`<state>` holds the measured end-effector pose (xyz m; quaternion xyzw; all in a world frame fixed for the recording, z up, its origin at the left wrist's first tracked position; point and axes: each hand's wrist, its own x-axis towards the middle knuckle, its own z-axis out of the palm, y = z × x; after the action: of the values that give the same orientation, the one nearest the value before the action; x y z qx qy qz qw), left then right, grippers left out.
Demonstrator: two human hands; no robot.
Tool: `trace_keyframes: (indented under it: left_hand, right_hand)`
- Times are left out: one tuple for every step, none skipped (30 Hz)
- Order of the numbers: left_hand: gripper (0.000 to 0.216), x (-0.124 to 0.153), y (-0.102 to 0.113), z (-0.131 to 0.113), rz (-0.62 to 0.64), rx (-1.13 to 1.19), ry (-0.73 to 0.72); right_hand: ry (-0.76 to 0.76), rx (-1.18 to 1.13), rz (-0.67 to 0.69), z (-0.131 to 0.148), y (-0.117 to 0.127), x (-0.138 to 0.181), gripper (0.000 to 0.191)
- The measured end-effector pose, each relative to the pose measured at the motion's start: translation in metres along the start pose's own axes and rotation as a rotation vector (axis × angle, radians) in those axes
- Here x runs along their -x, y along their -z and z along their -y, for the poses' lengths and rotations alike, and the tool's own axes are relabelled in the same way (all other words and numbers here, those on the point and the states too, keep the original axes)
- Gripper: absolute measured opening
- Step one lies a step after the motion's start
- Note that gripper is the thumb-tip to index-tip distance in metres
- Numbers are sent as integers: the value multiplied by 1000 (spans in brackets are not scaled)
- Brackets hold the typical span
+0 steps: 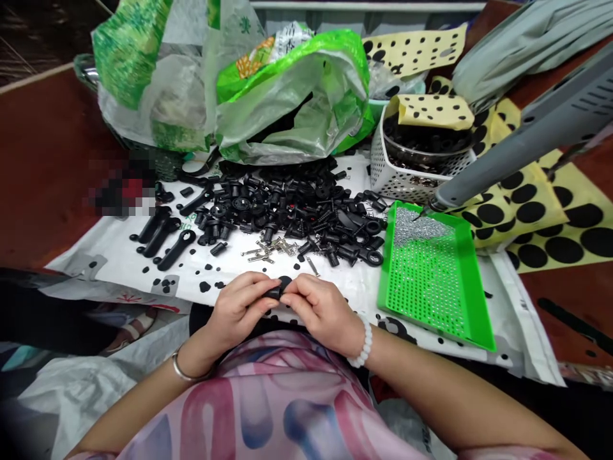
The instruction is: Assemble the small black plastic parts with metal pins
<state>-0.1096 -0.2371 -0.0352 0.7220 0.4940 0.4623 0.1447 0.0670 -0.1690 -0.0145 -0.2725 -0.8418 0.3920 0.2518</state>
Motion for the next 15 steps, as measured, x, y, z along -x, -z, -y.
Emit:
trace_keyframes:
  left_hand:
    - [23,0,1,-1,20,77,56]
    - [22,-1,2,-1,45,156,123]
    - [22,-1,4,-2,76,237,204]
    - [22,-2,5,-2,113,322,303]
    - [23,-2,6,-1,156,413,415]
    - [24,-2,7,-1,204,508,531]
    - [26,-2,8,0,258,604,635]
    - [28,-2,8,1,313,692,720]
    - [31,-2,8,2,359,764,782]
    - [33,-1,8,3,392,815,823]
    - [35,-1,8,3,403,844,842]
    - [35,-1,8,2,397,847,849]
    - [34,-1,7,1,372,825,846]
    - [31,-1,6,-1,332,777,831]
    - [29,-1,6,-3,290,707,797]
  right_hand:
    - [95,77,-14,-1,0,1,18]
    - [189,145,-29,-3,0,1,17]
    - [274,208,-42,-4,0,2,16]
    - [347,272,-54,-5,0,2,15]
    - [410,336,-64,-6,0,3,15]
    - [467,398,-70,-7,0,3,15]
    - [520,454,-69,-8,0,3,16]
    - [567,499,-63,-8,0,3,17]
    - [606,527,-56,-8,0,2,17]
    - [631,539,-50,-9,0,2,18]
    - [636,536,-49,-9,0,2,19]
    - [620,520,-55,-10,-1,2,19]
    - [590,495,-62,-10,-1,1,19]
    - [548,459,-71,-11,-1,1,19]
    - [501,414,-75,-12,-2,1,19]
